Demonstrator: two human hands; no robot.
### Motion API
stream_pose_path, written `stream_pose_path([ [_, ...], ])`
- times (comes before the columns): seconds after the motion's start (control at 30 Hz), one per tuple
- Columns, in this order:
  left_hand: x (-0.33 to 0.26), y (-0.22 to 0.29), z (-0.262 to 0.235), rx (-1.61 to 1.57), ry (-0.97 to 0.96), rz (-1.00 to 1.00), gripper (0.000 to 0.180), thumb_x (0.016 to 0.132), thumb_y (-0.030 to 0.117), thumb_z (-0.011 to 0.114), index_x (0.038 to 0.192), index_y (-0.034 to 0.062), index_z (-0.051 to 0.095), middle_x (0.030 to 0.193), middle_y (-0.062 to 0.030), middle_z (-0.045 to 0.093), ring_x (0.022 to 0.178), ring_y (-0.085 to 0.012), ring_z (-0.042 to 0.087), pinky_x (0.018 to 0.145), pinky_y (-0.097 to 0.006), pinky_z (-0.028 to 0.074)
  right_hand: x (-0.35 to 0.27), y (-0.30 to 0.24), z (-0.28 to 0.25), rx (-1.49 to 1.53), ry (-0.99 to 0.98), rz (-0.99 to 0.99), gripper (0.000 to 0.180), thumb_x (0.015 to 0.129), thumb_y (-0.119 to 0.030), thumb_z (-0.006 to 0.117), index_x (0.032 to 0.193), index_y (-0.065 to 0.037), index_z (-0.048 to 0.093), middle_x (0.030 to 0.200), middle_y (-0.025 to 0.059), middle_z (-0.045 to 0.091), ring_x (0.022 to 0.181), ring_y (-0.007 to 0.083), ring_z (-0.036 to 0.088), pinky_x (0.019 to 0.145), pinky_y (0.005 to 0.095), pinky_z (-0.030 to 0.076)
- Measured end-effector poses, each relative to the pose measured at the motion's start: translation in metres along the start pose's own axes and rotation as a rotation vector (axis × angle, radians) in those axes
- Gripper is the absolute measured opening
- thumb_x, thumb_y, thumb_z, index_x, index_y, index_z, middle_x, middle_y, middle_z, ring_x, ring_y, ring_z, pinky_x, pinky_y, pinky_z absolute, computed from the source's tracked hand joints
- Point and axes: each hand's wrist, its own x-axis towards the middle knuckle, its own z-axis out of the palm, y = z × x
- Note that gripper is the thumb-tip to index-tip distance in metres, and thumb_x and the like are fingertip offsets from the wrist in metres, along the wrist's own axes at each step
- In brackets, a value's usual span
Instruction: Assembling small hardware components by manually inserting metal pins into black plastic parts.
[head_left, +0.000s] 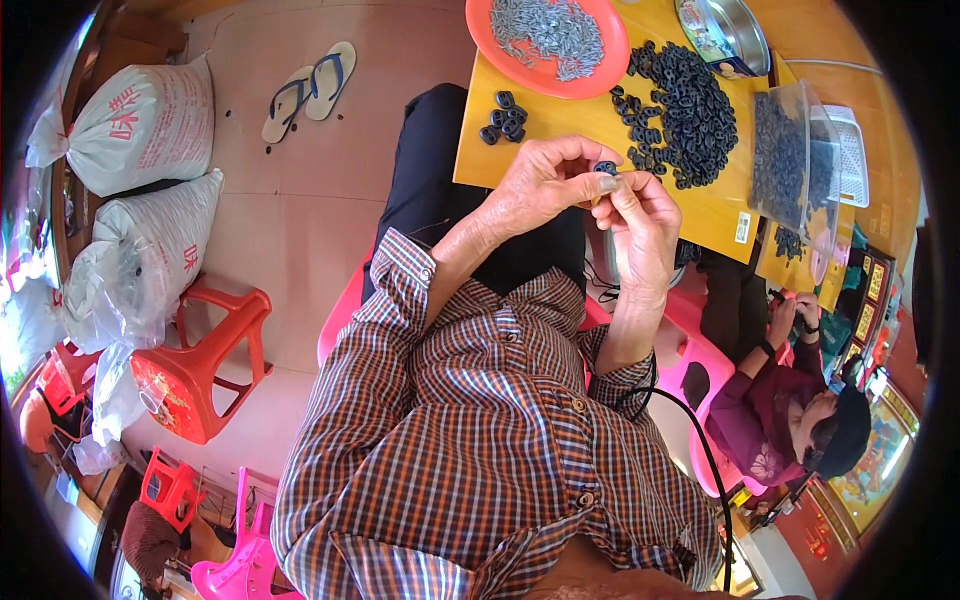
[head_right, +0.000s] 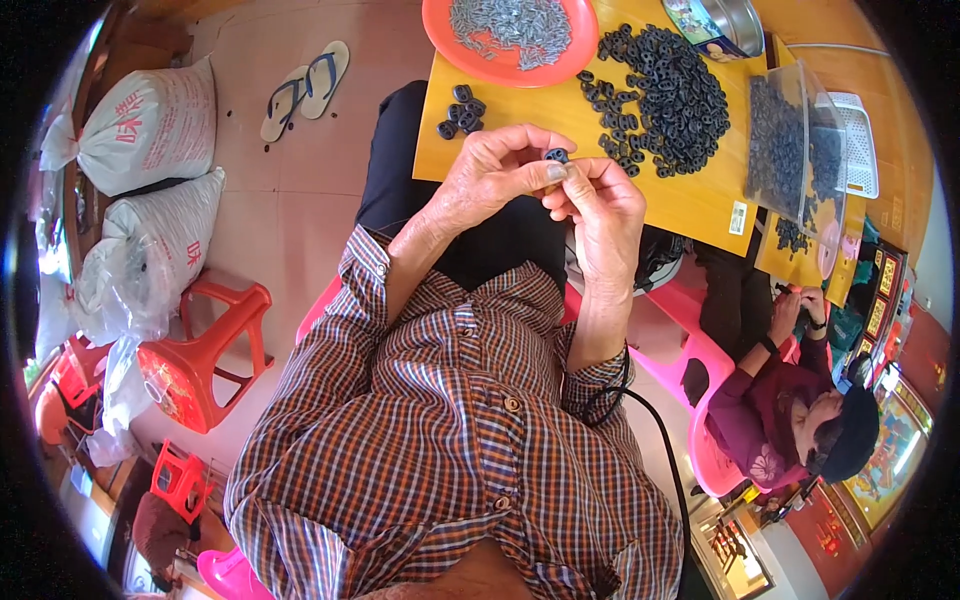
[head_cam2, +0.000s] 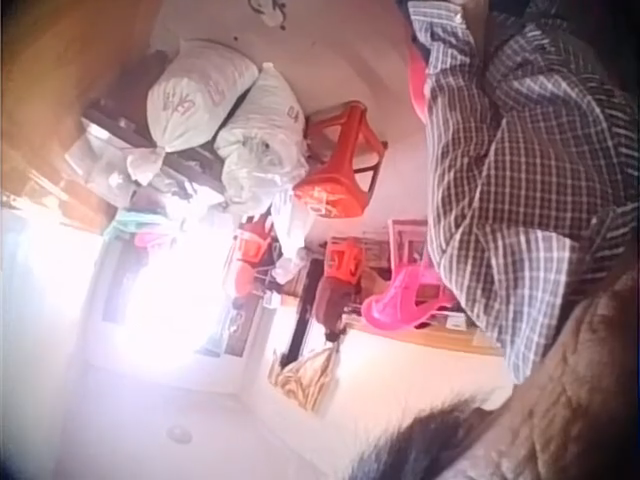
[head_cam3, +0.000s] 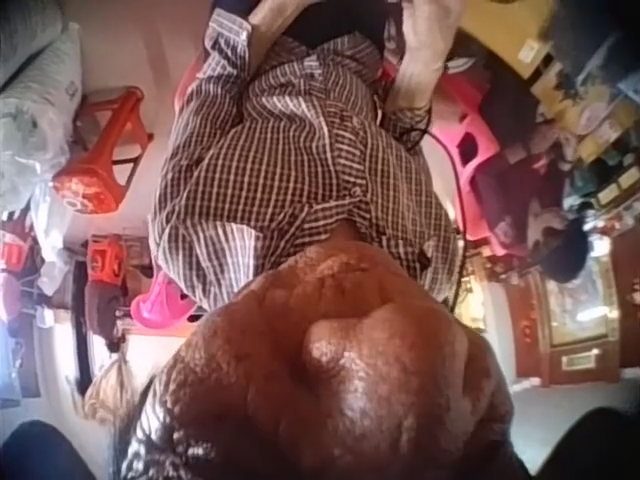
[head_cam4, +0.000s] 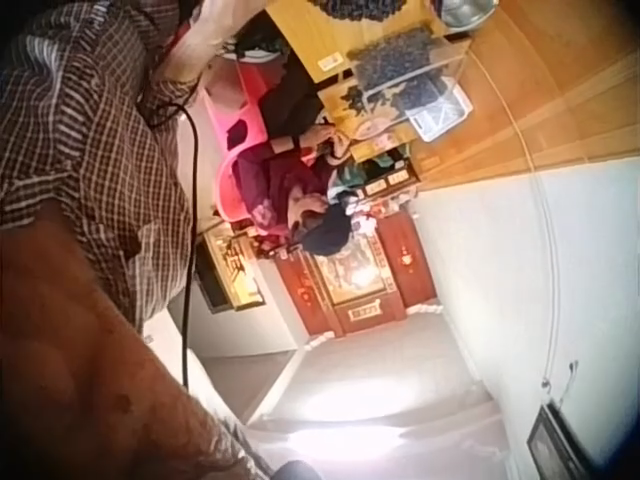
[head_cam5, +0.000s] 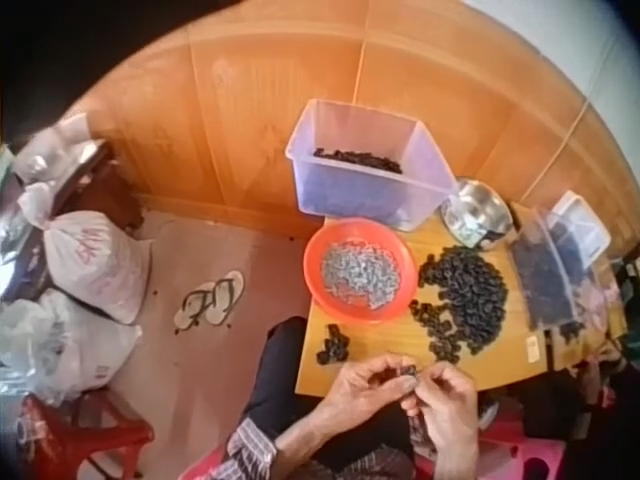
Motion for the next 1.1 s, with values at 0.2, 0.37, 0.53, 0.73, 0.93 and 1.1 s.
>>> stream_pose_path([
  [0.2,0.002,0.016,-0.022,0.064,0.331,0.291,0.014,0.084,0.001,0.064,0.098,0.0000,0.063,0.081,0.0008,0.060,0.074,-0.0046,0.056,0.066,-0.020,0.048,0.002,0.006,0.027,-0.320,0.083,-0.026,0.022,0.089,-0.004,0.060,0.110,0.002,0.060,0.085,0.0026,0.061,0.065,0.0064,0.055,0.060,0.0192,0.045],
  [0.37,0.004,0.017,-0.081,-0.268,0.636,0.353,0.015,0.083,0.003,0.055,0.095,0.0004,0.065,0.070,-0.0001,0.055,0.060,-0.0065,0.049,0.057,-0.020,0.041,0.023,0.033,0.043,-0.724,-0.048,-0.357,0.039,0.082,0.005,0.060,0.120,0.000,0.057,0.091,0.0035,0.055,0.071,0.0083,0.054,0.063,0.0217,0.048],
  [0.53,0.007,-0.004,-0.101,-0.347,0.730,0.216,0.010,0.083,0.004,0.057,0.089,0.0013,0.065,0.075,-0.0002,0.058,0.063,-0.0071,0.052,0.060,-0.021,0.046,0.045,0.043,0.058,-1.094,-0.029,-0.479,0.053,0.074,0.006,0.057,0.126,-0.002,0.052,0.100,0.0104,0.050,0.069,0.0174,0.056,0.066,0.0282,0.050],
  [0.73,0.011,-0.014,-0.097,-0.438,0.663,0.071,0.015,0.089,0.009,0.055,0.097,0.0000,0.063,0.087,-0.0031,0.062,0.077,-0.0104,0.056,0.071,-0.024,0.049,0.051,0.037,0.078,-1.211,-0.046,-0.470,0.059,0.070,0.000,0.057,0.128,-0.001,0.049,0.107,0.0146,0.048,0.087,0.0291,0.058,0.077,0.0391,0.050],
  [0.93,0.010,-0.007,-0.092,-0.456,0.545,0.091,0.034,0.095,0.021,0.050,0.119,-0.0025,0.056,0.108,-0.0120,0.062,0.095,-0.0199,0.058,0.087,-0.033,0.047,0.049,0.036,0.103,-1.209,-0.071,-0.412,0.058,0.068,-0.001,0.059,0.125,0.002,0.048,0.113,0.0191,0.047,0.103,0.0365,0.055,0.082,0.0440,0.048],
  [1.1,0.010,-0.012,-0.097,-0.514,0.564,0.118,0.037,0.096,0.024,0.049,0.122,-0.0027,0.055,0.111,-0.0126,0.061,0.099,-0.0202,0.057,0.091,-0.035,0.045,0.049,0.039,0.116,-1.196,-0.096,-0.408,0.058,0.067,-0.002,0.060,0.124,0.001,0.048,0.110,0.0187,0.048,0.099,0.0366,0.055,0.080,0.0441,0.049],
])
